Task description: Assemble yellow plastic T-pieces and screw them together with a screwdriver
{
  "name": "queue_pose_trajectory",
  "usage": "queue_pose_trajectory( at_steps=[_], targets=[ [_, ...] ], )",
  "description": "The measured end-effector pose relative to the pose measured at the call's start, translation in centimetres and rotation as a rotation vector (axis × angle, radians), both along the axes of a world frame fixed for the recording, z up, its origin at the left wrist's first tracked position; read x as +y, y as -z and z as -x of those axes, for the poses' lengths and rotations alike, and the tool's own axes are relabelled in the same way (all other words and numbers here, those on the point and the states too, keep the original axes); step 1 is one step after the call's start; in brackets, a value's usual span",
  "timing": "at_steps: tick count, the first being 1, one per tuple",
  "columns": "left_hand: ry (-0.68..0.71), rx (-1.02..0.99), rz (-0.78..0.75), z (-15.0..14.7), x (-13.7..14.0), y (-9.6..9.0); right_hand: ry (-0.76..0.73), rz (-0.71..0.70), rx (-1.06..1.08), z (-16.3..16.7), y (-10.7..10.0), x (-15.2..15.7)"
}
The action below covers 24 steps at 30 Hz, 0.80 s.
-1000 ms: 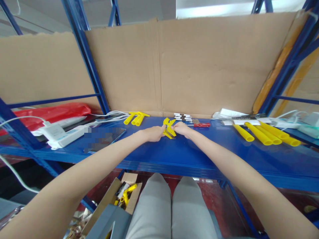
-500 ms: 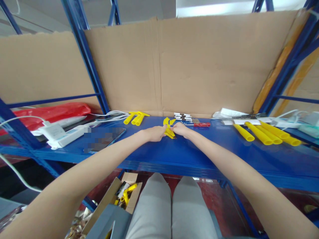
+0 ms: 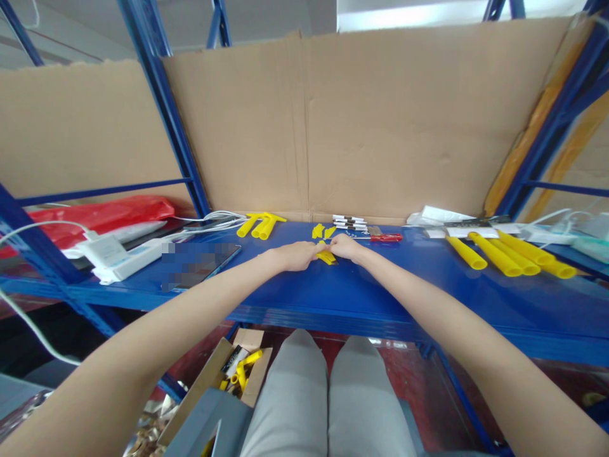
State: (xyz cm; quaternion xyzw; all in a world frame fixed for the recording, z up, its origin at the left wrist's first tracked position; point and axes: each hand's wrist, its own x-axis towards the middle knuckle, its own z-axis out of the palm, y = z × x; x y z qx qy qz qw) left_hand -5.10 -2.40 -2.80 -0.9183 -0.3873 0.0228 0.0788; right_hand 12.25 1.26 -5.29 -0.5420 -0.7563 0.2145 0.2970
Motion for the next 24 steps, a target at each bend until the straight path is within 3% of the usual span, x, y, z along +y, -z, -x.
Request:
queue_pose_trajectory(
  at_steps=[6, 12, 15, 20, 24],
  targets=[
    [0.034, -0.02, -0.046, 0.2, 0.2, 0.5, 0.015, -0.007, -0.047, 0.0, -0.1, 0.2],
    [-0.018, -0.003, -0.096, 0.4, 0.0, 0.6, 0.059, 0.013, 0.1, -0.4, -0.8, -0.7],
    [-0.008, -0.031, -0.148, 0.4, -0.3, 0.3, 0.03, 0.111, 0.175, -1.2, -1.5, -1.3],
    [0.042, -0.095, -0.225, 0.0, -0.9, -0.4, -0.221, 0.423, 0.41, -2.6, -2.8, -2.3],
    [0.036, -0.101, -0.254, -0.2, -0.9, -0.1, -0.253, 0.466, 0.459, -2.8, -2.9, -2.9]
  ],
)
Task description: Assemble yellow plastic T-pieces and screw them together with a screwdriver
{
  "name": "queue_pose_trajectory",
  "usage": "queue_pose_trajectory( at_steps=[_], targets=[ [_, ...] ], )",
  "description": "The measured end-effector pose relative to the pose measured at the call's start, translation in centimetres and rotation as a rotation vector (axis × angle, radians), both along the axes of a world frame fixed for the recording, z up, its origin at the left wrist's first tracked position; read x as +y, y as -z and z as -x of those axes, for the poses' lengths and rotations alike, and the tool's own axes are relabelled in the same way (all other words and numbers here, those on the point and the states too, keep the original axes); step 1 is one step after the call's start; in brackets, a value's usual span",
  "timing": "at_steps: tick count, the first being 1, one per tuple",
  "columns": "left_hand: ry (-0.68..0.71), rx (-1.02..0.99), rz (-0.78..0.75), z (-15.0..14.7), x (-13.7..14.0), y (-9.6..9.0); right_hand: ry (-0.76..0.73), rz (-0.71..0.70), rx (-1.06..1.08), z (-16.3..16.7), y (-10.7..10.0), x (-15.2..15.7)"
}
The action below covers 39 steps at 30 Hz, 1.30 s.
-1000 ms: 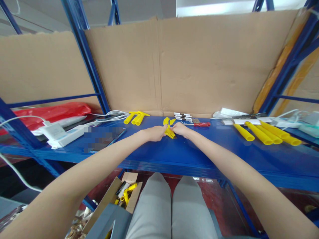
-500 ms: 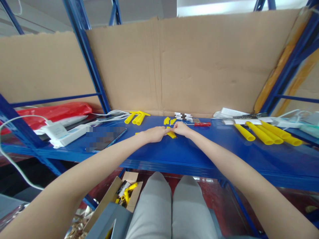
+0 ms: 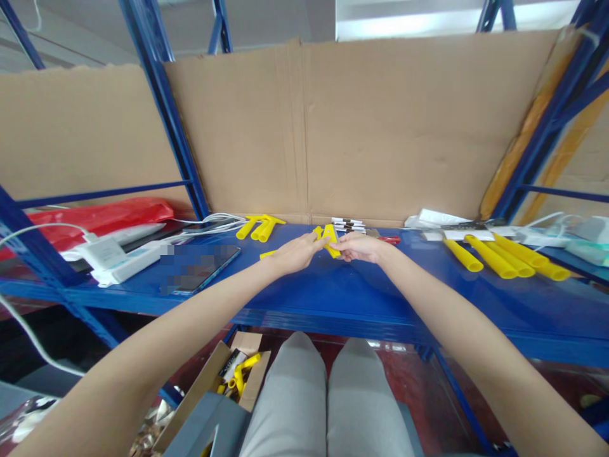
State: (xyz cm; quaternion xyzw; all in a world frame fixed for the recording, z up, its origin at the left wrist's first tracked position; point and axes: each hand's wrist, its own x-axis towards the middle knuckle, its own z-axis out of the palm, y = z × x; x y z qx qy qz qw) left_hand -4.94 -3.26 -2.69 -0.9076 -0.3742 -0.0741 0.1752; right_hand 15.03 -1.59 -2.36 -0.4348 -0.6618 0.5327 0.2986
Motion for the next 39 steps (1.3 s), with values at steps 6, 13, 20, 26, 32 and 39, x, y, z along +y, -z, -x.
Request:
queue_pose_trajectory(
  at_steps=[6, 13, 20, 26, 32, 39],
  targets=[
    [0.009, -0.031, -0.014, 0.7, 0.6, 1.0, 0.052, -0.163, -0.059, 0.7, 0.4, -0.4],
    [-0.005, -0.046, -0.003, 0.7, 0.6, 1.5, 0.105, -0.139, -0.114, 1.0, 0.9, -0.1],
    [0.017, -0.048, 0.071, 0.3, 1.3, 1.8, 0.068, 0.054, -0.005, 0.4, 1.4, 0.9],
    [0.01, -0.024, 0.101, 0.2, 1.6, 2.1, 0.049, 0.18, -0.007, -0.5, 0.9, 1.0],
    [-0.01, 0.033, 0.103, -0.1, 1.0, 2.0, 0.017, 0.193, -0.014, -2.0, 0.7, 1.4],
    [-0.012, 0.069, 0.107, -0.7, 0.3, 1.4, 0.143, 0.082, 0.097, -3.9, 0.2, 2.3]
  ],
)
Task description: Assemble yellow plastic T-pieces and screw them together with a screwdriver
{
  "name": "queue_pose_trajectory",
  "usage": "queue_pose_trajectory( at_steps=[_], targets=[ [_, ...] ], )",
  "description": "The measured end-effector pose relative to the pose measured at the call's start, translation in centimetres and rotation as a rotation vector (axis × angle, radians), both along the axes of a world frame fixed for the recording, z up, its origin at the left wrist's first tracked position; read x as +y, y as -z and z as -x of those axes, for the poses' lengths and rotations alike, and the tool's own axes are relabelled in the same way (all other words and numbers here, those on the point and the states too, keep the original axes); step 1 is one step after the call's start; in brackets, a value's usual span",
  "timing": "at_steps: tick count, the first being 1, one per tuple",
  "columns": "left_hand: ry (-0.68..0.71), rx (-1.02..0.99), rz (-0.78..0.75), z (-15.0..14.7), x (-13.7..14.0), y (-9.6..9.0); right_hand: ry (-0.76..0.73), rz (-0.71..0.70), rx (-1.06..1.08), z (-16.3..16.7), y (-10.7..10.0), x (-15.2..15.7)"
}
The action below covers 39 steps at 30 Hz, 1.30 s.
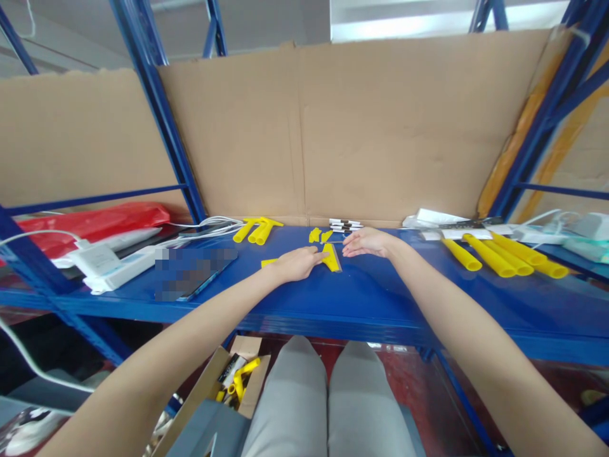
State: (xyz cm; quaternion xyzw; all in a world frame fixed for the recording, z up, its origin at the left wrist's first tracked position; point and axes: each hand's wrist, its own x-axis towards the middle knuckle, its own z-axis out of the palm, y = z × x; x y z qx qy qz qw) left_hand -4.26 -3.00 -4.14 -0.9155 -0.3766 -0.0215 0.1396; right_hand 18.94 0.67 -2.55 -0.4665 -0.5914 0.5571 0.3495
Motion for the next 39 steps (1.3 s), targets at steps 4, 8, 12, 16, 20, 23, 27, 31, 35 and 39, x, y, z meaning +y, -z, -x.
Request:
queue_pose_trajectory(
  at_steps=[4, 8, 12, 16, 20, 23, 27, 31, 35, 39],
  targets=[
    [0.046, -0.011, 0.011, -0.6, -0.1, -0.1, 0.12, -0.086, 0.113, -0.8, -1.0, -0.1],
    [0.096, 0.001, -0.012, -1.6, 0.0, 0.0, 0.171, -0.105, 0.148, -1.1, -1.4, -0.2],
    [0.094, 0.004, -0.034, -2.1, -0.1, 0.3, 0.189, -0.119, 0.086, -0.7, -1.2, -0.4],
    [0.098, -0.035, -0.045, -1.9, -0.3, 0.6, 0.154, -0.197, -0.024, 0.4, -0.3, -0.5],
    [0.124, -0.081, -0.062, -1.5, -0.4, 1.0, 0.146, -0.311, -0.106, 1.6, 0.8, -0.2],
    [0.127, -0.1, -0.066, -1.4, -0.4, 1.2, 0.128, -0.319, -0.118, 2.1, 1.5, 0.1],
    [0.139, -0.133, -0.071, -1.2, -0.5, 1.3, 0.117, -0.357, -0.068, 2.5, 1.8, 0.1],
    [0.154, -0.161, -0.068, -1.1, -0.4, 1.3, 0.114, -0.41, -0.055, 2.7, 1.9, 0.0],
    [0.147, -0.171, -0.072, -1.1, -0.3, 1.4, 0.109, -0.447, -0.095, 2.7, 2.1, 0.2],
    [0.139, -0.159, -0.077, -1.2, -0.4, 1.3, 0.162, -0.463, -0.151, 2.6, 2.3, 0.2]
  ],
)
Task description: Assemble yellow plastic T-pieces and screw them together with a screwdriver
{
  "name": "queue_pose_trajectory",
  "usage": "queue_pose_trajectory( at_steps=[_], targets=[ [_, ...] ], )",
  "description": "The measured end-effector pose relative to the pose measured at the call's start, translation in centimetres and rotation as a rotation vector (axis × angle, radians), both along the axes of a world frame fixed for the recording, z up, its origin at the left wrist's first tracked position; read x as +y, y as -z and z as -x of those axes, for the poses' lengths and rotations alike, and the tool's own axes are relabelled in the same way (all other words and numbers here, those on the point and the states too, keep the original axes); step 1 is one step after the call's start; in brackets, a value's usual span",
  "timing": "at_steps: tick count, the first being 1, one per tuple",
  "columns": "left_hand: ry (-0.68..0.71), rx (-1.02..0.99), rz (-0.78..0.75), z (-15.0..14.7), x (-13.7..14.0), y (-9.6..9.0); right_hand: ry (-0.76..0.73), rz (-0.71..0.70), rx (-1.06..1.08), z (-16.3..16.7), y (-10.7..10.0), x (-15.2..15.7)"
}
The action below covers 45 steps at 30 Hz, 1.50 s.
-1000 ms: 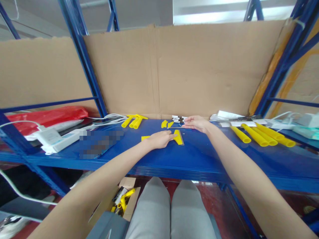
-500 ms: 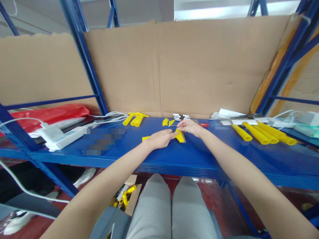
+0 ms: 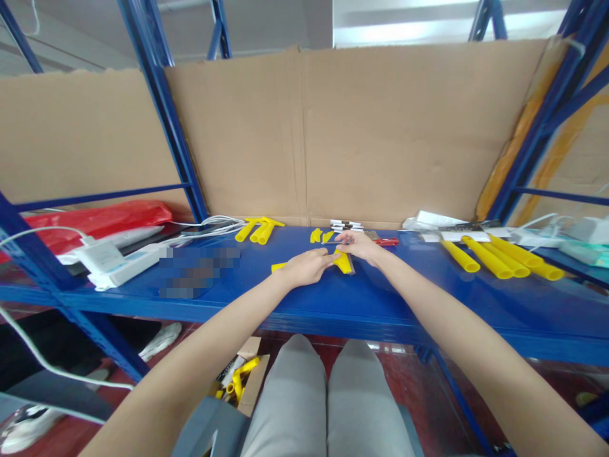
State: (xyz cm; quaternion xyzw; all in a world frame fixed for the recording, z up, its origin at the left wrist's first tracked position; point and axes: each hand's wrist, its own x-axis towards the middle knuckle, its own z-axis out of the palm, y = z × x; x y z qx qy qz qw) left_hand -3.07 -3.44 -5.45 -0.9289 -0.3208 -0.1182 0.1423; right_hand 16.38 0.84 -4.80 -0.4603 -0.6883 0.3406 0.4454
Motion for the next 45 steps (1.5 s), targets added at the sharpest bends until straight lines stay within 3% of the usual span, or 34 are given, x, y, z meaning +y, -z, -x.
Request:
queue_pose_trajectory(
  at_steps=[6, 11, 25, 35, 45],
  targets=[
    [0.002, 0.038, -0.033, 0.0, -0.1, 0.0, 0.092, 0.277, 0.075, -0.4, -0.7, -0.7],
    [0.008, 0.07, -0.076, 0.1, 0.1, 0.2, -0.113, 0.497, 0.235, -0.7, -1.0, -0.7],
    [0.077, 0.059, -0.072, 0.1, -0.3, 0.0, -0.222, 0.522, 0.2, -2.3, -1.2, -0.2],
    [0.022, -0.057, -0.026, 0.5, 0.3, -0.4, -0.305, 0.63, 0.152, -1.6, -1.6, -1.2],
    [0.046, -0.124, 0.036, 0.8, 0.9, -0.4, -0.308, 0.614, 0.135, -0.6, -1.8, -2.1]
  ],
)
